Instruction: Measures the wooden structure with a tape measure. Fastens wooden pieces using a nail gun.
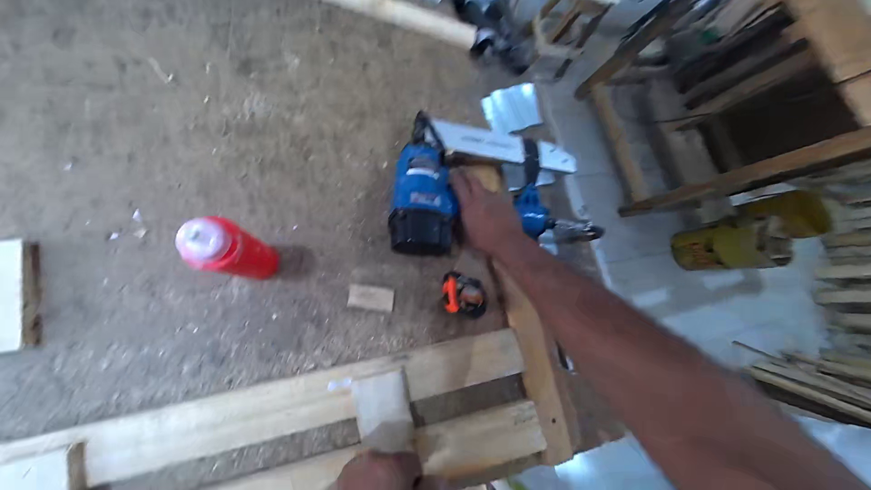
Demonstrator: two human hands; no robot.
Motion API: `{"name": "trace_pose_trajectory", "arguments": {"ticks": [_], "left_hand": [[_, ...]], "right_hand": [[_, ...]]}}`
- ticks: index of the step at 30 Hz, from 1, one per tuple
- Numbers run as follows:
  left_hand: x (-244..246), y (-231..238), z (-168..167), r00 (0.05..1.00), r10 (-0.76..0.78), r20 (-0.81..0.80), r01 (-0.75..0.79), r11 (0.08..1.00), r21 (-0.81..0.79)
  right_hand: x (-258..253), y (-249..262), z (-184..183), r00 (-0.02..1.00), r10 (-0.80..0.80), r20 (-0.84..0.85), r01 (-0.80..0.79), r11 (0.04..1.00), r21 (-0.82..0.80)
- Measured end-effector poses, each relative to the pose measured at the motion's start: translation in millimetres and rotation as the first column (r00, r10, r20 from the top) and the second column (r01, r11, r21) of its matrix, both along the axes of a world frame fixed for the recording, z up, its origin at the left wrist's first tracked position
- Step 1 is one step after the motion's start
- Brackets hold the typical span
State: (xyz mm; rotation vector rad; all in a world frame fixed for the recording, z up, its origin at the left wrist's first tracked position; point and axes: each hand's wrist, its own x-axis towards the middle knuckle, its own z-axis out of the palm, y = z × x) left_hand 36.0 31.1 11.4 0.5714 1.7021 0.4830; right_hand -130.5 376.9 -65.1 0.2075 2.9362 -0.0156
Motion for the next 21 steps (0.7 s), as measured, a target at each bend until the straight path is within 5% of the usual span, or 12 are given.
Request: {"name": "trace_pose_trajectory", "arguments": {"ticks": [7,15,21], "left_hand": [[-15.4,39.8,-25.0,0.994,-0.004,0.105,0.037,0.948,-0.316],[-18.9,47.3,-27.9,0.988,0.114,0.107,-0.064,0.918,-0.392],[-17.6,48.3,-25.6,0.996,0.077,0.052,-0.05,0.915,-0.4]], "right_hand": [[-8.9,-7.3,7.4,0.995,-0.039,0.093,0.034,0.998,0.053],[-8.2,-7.9,8.0,0.997,0.049,0.054,-0.053,0.995,0.08],[-6.1,-0.4,85.9,0.983,0.079,0.167,-0.098,0.989,0.11]]}}
